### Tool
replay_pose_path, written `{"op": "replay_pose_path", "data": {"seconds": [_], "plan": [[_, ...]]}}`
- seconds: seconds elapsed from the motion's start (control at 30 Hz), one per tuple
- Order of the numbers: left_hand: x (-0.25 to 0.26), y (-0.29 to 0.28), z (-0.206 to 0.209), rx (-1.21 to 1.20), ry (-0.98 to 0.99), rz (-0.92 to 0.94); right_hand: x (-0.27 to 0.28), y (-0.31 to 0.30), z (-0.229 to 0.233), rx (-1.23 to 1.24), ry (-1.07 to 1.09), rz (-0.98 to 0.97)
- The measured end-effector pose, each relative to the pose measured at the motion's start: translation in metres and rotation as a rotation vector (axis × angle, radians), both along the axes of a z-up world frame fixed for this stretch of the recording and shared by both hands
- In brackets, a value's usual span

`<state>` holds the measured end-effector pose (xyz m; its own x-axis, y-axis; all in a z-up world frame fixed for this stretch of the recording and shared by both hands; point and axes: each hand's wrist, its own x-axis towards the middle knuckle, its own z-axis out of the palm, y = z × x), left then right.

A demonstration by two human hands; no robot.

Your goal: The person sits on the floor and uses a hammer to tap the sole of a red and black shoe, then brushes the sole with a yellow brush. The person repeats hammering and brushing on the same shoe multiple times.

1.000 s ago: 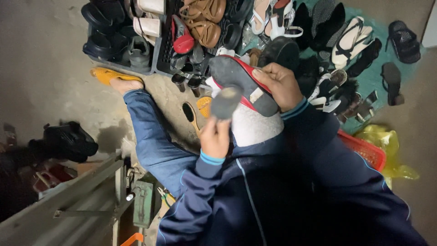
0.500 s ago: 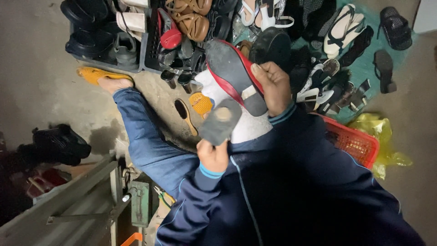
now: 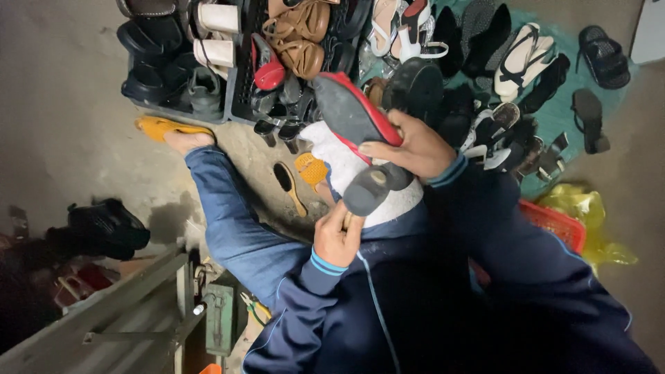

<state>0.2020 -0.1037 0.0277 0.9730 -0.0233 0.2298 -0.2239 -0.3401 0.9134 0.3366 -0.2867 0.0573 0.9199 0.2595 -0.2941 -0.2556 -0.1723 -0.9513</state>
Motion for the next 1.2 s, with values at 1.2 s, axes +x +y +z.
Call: {"op": "replay_pose_path", "data": {"seconds": [1.2], "plan": [[-0.008, 0.006, -0.01, 0.254, -0.137, 0.114, -0.054, -0.015, -0.082, -0.215, -0.368, -0.487]]}}
